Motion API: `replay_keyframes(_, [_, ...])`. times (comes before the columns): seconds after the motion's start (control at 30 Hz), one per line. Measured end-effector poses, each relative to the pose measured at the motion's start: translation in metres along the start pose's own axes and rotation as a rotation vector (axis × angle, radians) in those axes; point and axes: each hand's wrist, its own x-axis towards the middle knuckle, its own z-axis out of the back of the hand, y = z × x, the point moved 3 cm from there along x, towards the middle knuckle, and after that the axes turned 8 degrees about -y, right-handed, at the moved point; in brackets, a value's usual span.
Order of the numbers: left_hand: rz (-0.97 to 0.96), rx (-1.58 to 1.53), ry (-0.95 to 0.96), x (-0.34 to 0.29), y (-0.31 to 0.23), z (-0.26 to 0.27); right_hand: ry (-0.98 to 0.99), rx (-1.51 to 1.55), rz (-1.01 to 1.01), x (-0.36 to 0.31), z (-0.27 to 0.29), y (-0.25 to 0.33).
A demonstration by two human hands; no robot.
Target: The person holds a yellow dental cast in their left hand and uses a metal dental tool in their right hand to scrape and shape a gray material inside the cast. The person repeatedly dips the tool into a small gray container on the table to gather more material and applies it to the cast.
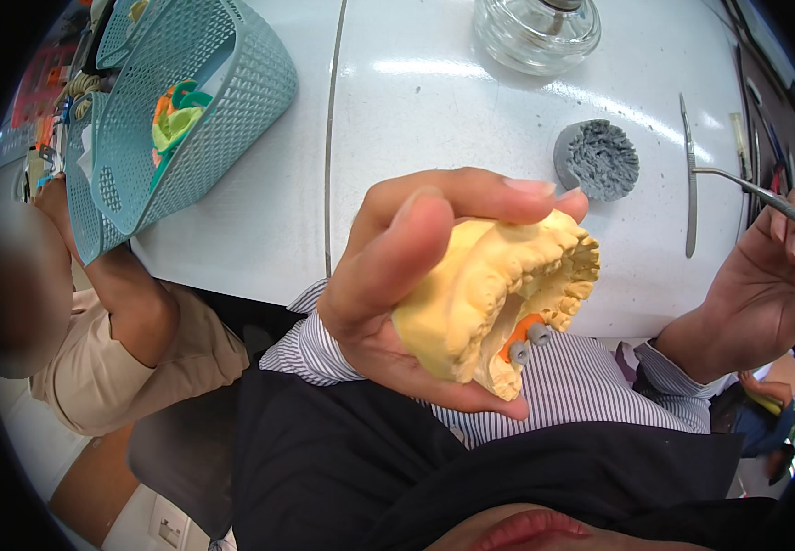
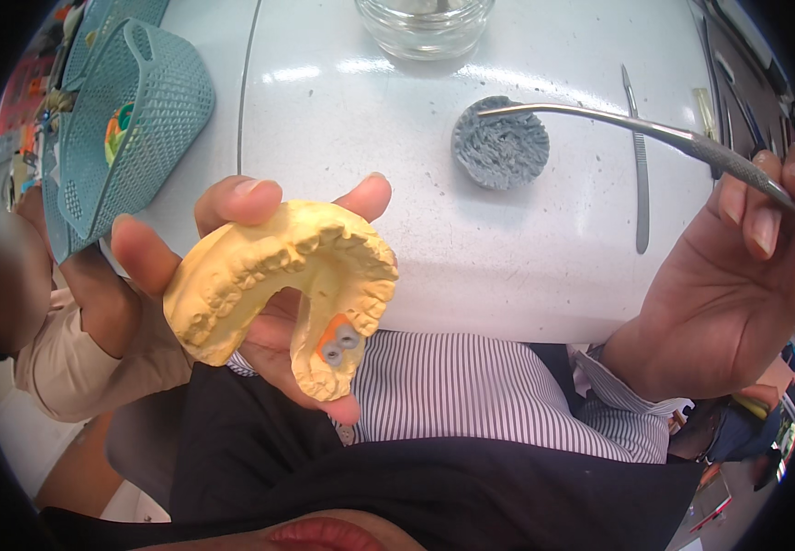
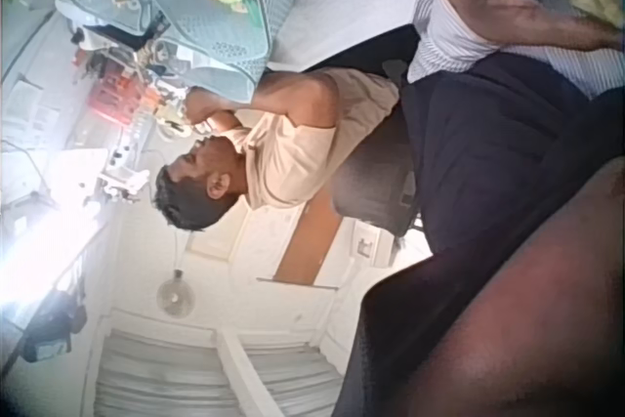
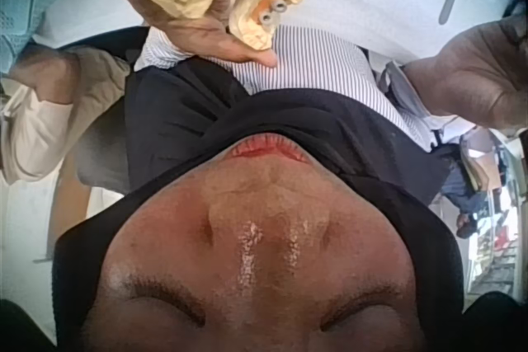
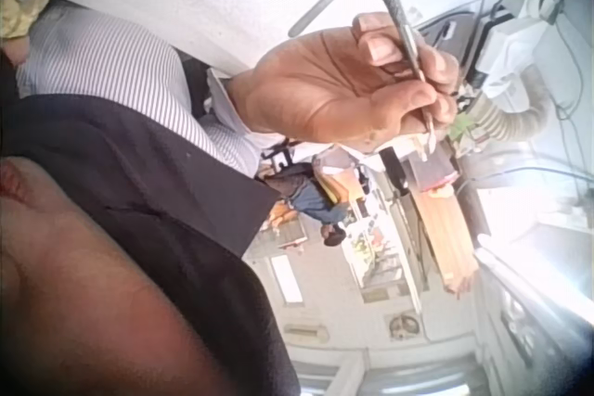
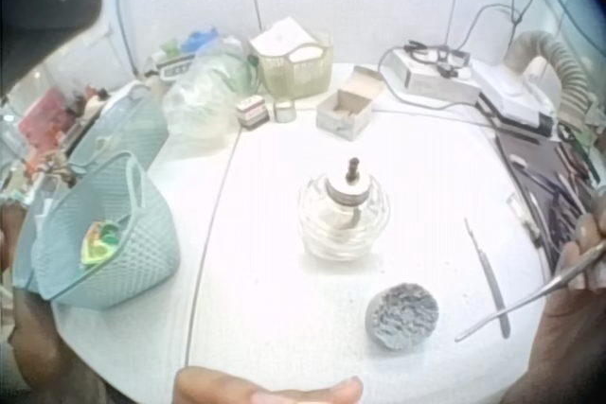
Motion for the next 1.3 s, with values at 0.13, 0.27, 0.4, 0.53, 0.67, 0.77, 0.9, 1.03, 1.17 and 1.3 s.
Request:
replay_keyframes(0.13, [0.007, 0.0, 0.003, 0.0, -0.001, 0.0, -0.008, -0.004, 0.004, 0.0, -0.001, 0.0])
replay_keyframes(0.27, [0.01, 0.002, 0.006, 0.001, -0.001, 0.002, -0.016, -0.009, 0.002, -0.001, -0.001, 0.0])
replay_keyframes(0.4, [0.038, -0.004, 0.019, 0.002, -0.001, 0.003, -0.024, -0.015, 0.004, -0.001, -0.001, -0.001])
replay_keyframes(0.53, [0.075, -0.022, 0.031, 0.002, -0.001, 0.003, -0.034, -0.027, 0.003, -0.001, -0.001, -0.002])
replay_keyframes(0.67, [0.223, -0.103, -0.003, 0.001, -0.002, 0.006, -0.053, -0.038, 0.009, 0.0, -0.001, -0.001])
replay_keyframes(0.77, [0.496, -0.279, -0.136, 0.003, -0.004, 0.008, -0.132, -0.051, 0.014, 0.005, -0.003, -0.002])
replay_keyframes(0.9, [0.754, -0.531, -0.274, 0.001, 0.004, 0.016, -0.402, -0.17, 0.005, 0.008, -0.004, -0.002])
replay_keyframes(1.03, [0.842, -0.612, -0.221, 0.001, 0.006, 0.019, 0.036, -0.001, -0.04, 0.001, -0.006, 0.005])
replay_keyframes(1.17, [0.853, -0.637, -0.236, 0.0, 0.006, 0.016, 0.056, 0.0, 0.022, 0.002, 0.005, 0.004])
replay_keyframes(1.3, [0.861, -0.61, -0.269, 0.0, 0.006, 0.016, 0.03, 0.013, 0.02, 0.002, 0.002, 0.002])
